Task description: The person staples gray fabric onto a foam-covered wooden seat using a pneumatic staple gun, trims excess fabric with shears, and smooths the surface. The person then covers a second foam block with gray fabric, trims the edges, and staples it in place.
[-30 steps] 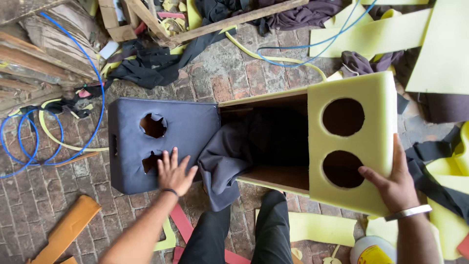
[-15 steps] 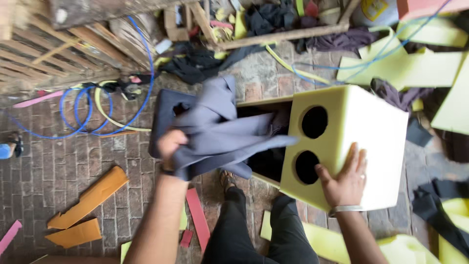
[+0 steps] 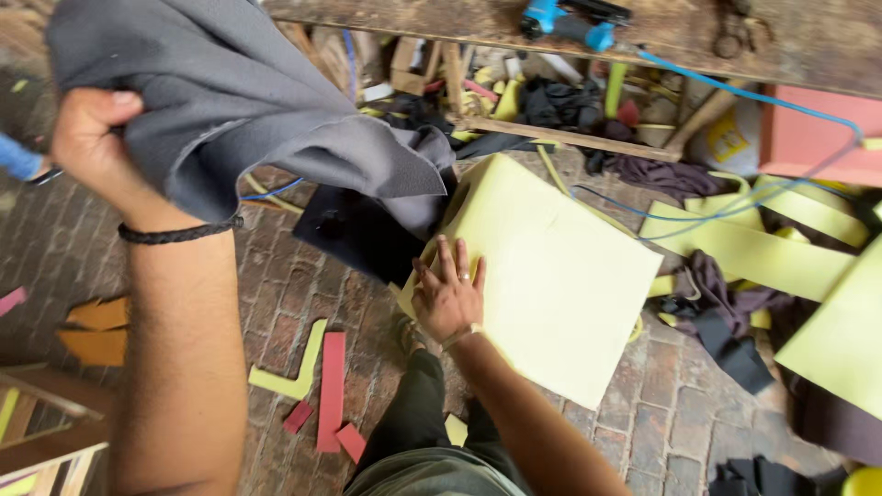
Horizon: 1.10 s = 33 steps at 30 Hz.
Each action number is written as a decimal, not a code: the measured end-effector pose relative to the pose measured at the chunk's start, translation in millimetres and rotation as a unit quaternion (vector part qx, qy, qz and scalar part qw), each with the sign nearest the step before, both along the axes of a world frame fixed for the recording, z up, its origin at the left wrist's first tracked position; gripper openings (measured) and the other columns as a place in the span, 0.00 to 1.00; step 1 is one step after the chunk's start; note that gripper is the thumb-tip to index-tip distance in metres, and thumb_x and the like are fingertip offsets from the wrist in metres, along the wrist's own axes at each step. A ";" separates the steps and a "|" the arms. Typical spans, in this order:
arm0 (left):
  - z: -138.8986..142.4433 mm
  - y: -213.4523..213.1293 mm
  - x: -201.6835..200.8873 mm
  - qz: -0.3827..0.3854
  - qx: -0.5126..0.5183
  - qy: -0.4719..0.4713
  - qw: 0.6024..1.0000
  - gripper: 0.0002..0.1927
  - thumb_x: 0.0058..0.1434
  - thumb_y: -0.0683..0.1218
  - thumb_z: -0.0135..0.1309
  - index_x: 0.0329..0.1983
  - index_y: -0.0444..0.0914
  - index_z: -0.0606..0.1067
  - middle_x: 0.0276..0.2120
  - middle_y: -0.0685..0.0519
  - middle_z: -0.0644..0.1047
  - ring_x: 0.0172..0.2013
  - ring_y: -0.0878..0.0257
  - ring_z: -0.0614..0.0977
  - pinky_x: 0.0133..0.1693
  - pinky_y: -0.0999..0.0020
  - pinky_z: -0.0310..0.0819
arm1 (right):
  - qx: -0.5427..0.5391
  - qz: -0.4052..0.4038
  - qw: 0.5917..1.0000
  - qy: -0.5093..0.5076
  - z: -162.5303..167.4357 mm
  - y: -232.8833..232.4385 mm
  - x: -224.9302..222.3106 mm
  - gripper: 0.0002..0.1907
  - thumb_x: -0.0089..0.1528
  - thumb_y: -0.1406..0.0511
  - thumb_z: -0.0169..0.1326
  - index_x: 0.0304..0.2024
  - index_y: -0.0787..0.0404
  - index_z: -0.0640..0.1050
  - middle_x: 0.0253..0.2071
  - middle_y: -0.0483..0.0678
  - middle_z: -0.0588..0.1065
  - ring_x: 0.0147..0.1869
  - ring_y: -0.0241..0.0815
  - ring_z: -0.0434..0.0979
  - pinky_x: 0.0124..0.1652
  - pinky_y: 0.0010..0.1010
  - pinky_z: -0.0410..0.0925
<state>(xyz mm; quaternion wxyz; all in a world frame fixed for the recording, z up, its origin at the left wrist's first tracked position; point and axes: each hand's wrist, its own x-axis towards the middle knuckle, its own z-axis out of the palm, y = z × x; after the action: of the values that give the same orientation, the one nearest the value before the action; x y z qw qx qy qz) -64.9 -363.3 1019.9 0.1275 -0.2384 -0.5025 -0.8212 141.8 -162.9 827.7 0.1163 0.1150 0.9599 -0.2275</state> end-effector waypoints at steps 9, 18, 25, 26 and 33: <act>-208.7 12.3 -29.1 0.020 -0.400 -0.307 0.863 0.13 0.64 0.44 0.53 0.49 0.34 0.75 0.43 0.50 0.81 0.44 0.60 0.79 0.49 0.62 0.73 | 0.000 0.092 0.996 0.017 -55.9 -71.7 -106.4 0.23 0.64 0.47 0.46 0.57 0.46 0.76 0.78 0.53 0.50 0.82 0.57 0.34 0.71 0.65 0.31; -279.4 -8.3 -122.8 -0.121 -0.318 -0.550 0.762 0.35 0.65 0.57 0.46 0.75 0.44 0.58 0.62 0.52 0.70 0.61 0.55 0.73 0.56 0.59 0.71 | -0.313 -0.509 0.793 0.122 -124.3 66.4 -48.7 0.37 0.61 0.55 0.60 0.68 0.63 0.65 0.57 0.58 0.75 0.55 0.52 0.79 0.54 0.44 0.73; -290.1 -18.5 -149.3 -0.119 -0.503 -0.422 0.744 0.45 0.57 0.63 0.55 0.73 0.37 0.59 0.64 0.43 0.72 0.61 0.51 0.75 0.57 0.62 0.69 | -0.642 -0.535 0.546 0.061 -180.6 50.3 -47.4 0.33 0.61 0.52 0.52 0.65 0.61 0.69 0.60 0.54 0.73 0.60 0.52 0.74 0.56 0.45 0.69; -290.3 -17.4 -147.4 -0.128 -0.490 -0.423 0.751 0.44 0.56 0.62 0.55 0.71 0.37 0.61 0.62 0.43 0.74 0.60 0.51 0.77 0.56 0.62 0.71 | -0.653 -0.543 0.524 0.070 -177.7 46.9 -42.3 0.34 0.61 0.51 0.51 0.66 0.61 0.69 0.60 0.53 0.73 0.61 0.52 0.73 0.57 0.45 0.67; -286.3 36.8 -117.9 -0.237 -0.538 -0.259 0.767 0.37 0.55 0.59 0.57 0.62 0.31 0.70 0.54 0.42 0.80 0.54 0.49 0.81 0.53 0.62 0.72 | -0.672 -0.608 0.404 0.126 -149.3 -8.4 67.1 0.49 0.57 0.41 0.43 0.73 0.61 0.62 0.68 0.52 0.67 0.69 0.52 0.66 0.64 0.43 0.58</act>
<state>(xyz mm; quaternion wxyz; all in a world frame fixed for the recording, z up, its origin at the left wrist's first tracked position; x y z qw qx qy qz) -182.7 -326.4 733.6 -0.3550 -0.1579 -0.8034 -0.4512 209.0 -171.2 678.4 -0.1353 0.5234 0.1793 -0.8220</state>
